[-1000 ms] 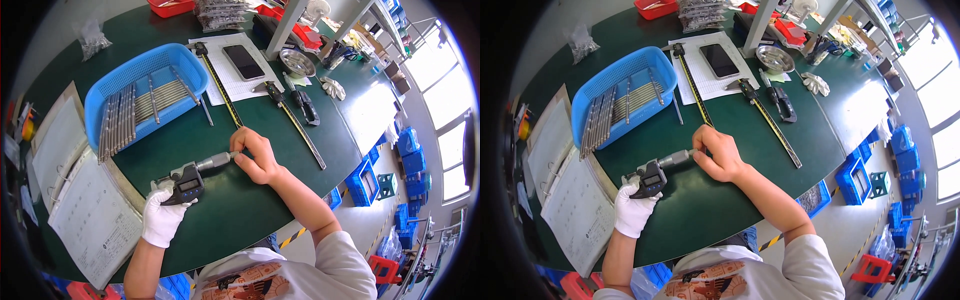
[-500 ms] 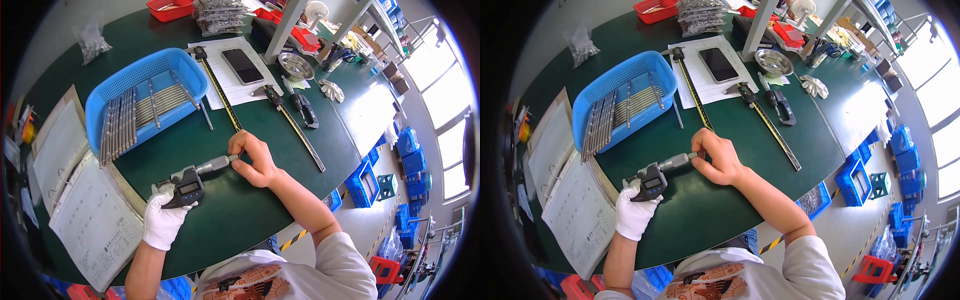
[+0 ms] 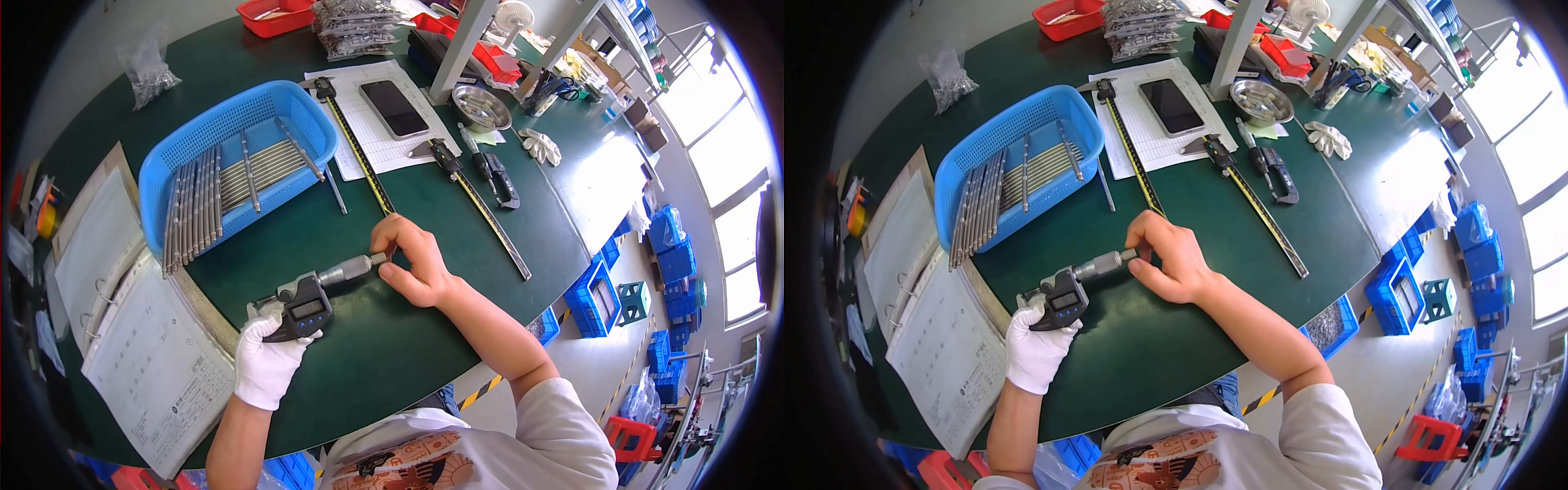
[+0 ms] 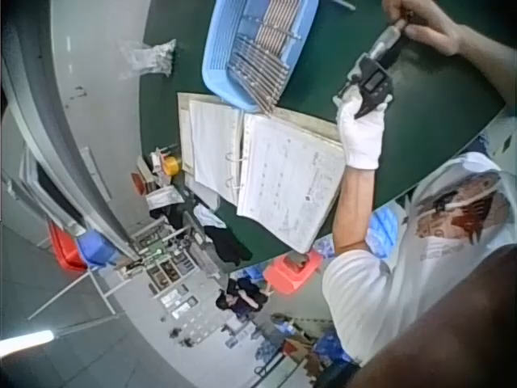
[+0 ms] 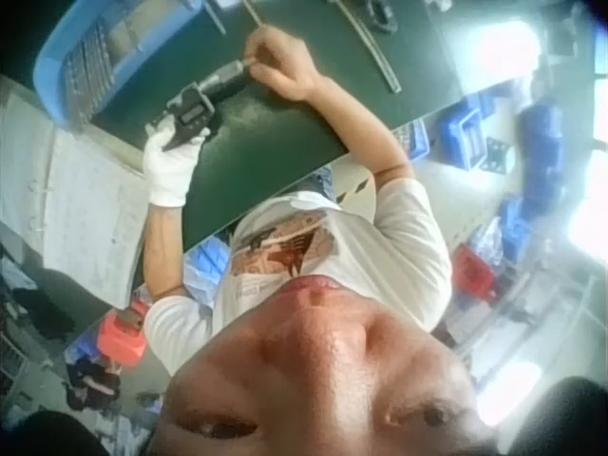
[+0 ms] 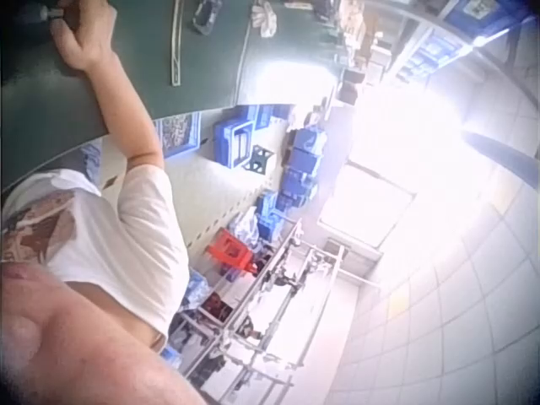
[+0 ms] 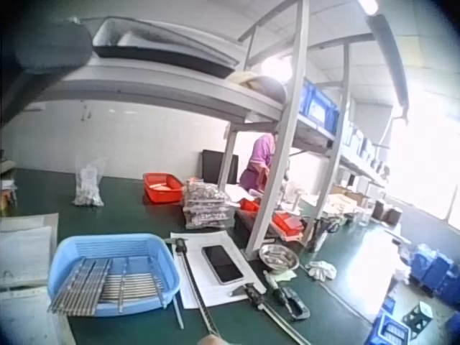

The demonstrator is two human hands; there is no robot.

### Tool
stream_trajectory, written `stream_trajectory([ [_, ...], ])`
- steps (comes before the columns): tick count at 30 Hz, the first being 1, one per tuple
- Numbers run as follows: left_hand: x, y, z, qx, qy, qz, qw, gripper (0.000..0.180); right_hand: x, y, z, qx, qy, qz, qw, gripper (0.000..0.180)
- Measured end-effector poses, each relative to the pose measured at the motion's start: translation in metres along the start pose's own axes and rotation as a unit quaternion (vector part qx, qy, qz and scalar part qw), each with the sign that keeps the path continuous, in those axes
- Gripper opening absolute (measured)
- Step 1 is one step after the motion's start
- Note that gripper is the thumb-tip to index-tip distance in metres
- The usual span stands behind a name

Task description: Measuring the diameter and length of metal rods using a digital caliper and a digital micrometer for quality inspection.

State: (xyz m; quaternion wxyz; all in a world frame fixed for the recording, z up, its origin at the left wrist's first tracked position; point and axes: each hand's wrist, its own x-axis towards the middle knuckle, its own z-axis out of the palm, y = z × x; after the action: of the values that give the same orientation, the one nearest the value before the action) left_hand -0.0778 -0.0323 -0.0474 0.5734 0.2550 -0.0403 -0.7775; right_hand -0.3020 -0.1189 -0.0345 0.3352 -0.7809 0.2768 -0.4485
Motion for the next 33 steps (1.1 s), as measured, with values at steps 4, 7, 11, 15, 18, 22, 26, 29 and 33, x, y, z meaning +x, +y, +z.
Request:
stream_trajectory([
  [4, 0.0, -0.001, 0.002, 0.007, 0.005, 0.003, 1.0, 0.034, -0.003, 0.008, -0.004, -0.033, -0.03, 0.003, 0.999, 0.014],
  [7, 0.0, 0.0, 0.001, 0.008, 0.016, 0.003, 1.0, 0.035, -0.002, 0.008, -0.002, -0.058, -0.038, -0.012, 0.998, 0.014],
  [11, 0.001, 0.0, -0.003, 0.011, -0.026, 0.0, 1.0, 0.036, -0.002, 0.008, -0.001, -0.037, 0.005, -0.012, 0.999, 0.013],
  [15, 0.0, -0.001, 0.001, 0.013, -0.002, 0.0, 1.0, 0.034, -0.003, 0.014, -0.002, -0.092, -0.031, -0.051, 0.994, 0.014],
  [18, 0.0, 0.0, 0.002, 0.012, 0.004, -0.001, 1.0, 0.033, 0.002, 0.001, 0.001, -0.017, 0.02, -0.02, 0.999, 0.012],
  [22, 0.001, 0.0, 0.002, 0.017, 0.001, 0.002, 1.0, 0.033, -0.001, 0.007, 0.0, -0.032, 0.015, -0.03, 0.999, 0.012],
  [26, 0.0, 0.0, 0.003, 0.023, 0.011, 0.004, 1.0, 0.033, -0.002, 0.012, -0.001, -0.065, -0.028, -0.025, 0.997, 0.012],
  [29, 0.001, 0.0, 0.002, 0.018, 0.009, -0.003, 1.0, 0.033, 0.0, 0.003, 0.003, -0.038, 0.013, -0.024, 0.999, 0.011],
  [33, 0.001, -0.001, -0.004, 0.005, -0.026, 0.001, 1.0, 0.035, -0.004, 0.004, -0.003, -0.05, -0.023, 0.004, 0.998, 0.015],
])
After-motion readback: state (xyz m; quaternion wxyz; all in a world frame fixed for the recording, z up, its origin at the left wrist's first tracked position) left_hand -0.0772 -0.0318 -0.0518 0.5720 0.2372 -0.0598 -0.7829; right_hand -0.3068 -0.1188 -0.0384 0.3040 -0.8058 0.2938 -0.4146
